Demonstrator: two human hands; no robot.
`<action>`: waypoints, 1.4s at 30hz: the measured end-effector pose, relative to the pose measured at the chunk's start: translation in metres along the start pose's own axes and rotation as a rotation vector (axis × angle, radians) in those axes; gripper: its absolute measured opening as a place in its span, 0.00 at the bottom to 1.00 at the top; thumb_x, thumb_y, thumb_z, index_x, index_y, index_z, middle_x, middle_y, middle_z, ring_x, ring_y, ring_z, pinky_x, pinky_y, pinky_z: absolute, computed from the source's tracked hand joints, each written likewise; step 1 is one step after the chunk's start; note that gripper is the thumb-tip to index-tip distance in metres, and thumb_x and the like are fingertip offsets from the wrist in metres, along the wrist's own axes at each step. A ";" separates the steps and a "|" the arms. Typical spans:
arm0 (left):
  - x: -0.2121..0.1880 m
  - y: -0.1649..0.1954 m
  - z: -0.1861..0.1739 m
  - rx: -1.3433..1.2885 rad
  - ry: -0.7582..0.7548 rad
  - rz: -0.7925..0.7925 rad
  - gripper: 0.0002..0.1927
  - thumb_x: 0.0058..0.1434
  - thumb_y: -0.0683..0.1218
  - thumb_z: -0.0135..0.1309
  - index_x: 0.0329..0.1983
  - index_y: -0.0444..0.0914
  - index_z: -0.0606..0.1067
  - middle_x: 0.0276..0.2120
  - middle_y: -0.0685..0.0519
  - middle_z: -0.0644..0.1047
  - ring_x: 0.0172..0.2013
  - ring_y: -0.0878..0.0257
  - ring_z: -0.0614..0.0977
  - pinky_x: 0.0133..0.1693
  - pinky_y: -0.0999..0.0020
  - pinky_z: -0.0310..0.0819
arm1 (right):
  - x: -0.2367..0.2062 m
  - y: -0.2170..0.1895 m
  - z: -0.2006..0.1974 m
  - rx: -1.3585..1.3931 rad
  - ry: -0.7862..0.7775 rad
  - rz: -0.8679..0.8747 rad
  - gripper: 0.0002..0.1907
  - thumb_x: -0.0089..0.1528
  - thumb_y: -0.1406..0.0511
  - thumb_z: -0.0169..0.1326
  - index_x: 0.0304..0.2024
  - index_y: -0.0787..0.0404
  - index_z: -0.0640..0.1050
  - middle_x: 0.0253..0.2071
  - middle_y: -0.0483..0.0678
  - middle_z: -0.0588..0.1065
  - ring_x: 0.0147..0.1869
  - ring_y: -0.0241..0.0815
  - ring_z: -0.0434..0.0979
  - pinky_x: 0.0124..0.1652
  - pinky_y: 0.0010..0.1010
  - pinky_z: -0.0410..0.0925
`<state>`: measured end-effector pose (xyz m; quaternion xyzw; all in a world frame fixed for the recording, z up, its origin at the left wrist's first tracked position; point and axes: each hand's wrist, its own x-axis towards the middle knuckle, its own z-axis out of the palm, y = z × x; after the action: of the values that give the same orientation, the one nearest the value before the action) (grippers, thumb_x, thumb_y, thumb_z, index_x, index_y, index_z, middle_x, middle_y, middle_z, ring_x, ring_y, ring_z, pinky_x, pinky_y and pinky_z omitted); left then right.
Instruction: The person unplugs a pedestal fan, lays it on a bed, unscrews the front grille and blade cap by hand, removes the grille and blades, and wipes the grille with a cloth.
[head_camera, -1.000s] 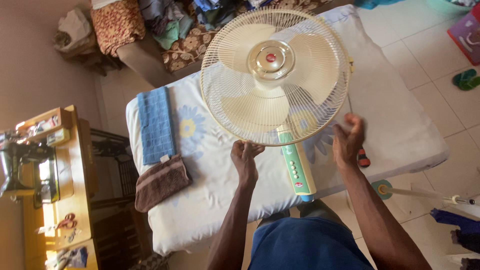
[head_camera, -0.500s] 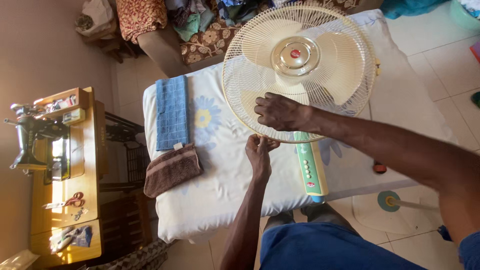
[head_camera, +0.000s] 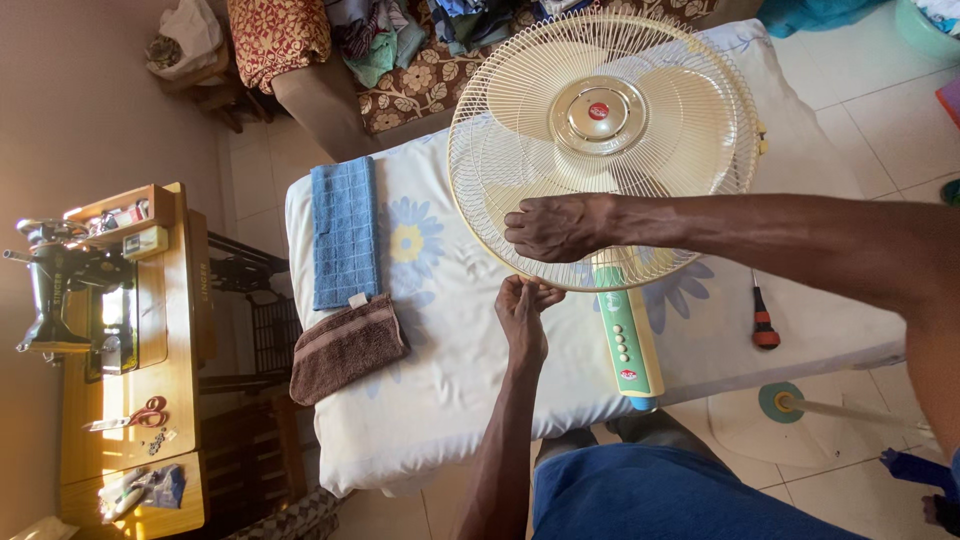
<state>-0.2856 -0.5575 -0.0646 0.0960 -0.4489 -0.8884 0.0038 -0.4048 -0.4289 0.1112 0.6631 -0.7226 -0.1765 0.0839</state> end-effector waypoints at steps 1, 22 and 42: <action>-0.001 0.001 -0.001 -0.011 -0.012 -0.003 0.11 0.70 0.46 0.53 0.42 0.32 0.69 0.31 0.44 0.80 0.29 0.59 0.85 0.40 0.63 0.84 | 0.000 0.001 0.000 -0.013 0.000 -0.012 0.10 0.62 0.61 0.50 0.27 0.58 0.75 0.30 0.42 0.68 0.41 0.37 0.70 0.39 0.31 0.65; 0.002 0.026 0.001 0.112 -0.006 -0.079 0.13 0.71 0.47 0.53 0.43 0.31 0.72 0.33 0.45 0.80 0.31 0.55 0.84 0.37 0.60 0.81 | -0.005 0.000 -0.016 -0.028 0.160 0.116 0.11 0.61 0.59 0.50 0.26 0.57 0.73 0.29 0.43 0.68 0.40 0.38 0.70 0.39 0.31 0.66; 0.007 0.019 0.023 -0.538 -0.210 -0.177 0.30 0.58 0.34 0.59 0.63 0.32 0.65 0.63 0.34 0.71 0.63 0.39 0.73 0.61 0.52 0.72 | -0.110 -0.185 -0.001 0.832 1.480 1.894 0.25 0.59 0.63 0.61 0.56 0.61 0.68 0.55 0.46 0.68 0.58 0.43 0.69 0.50 0.33 0.68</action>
<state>-0.2977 -0.5510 -0.0371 0.0380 -0.1853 -0.9774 -0.0946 -0.2213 -0.3313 0.0570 -0.1944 -0.6932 0.6023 0.3450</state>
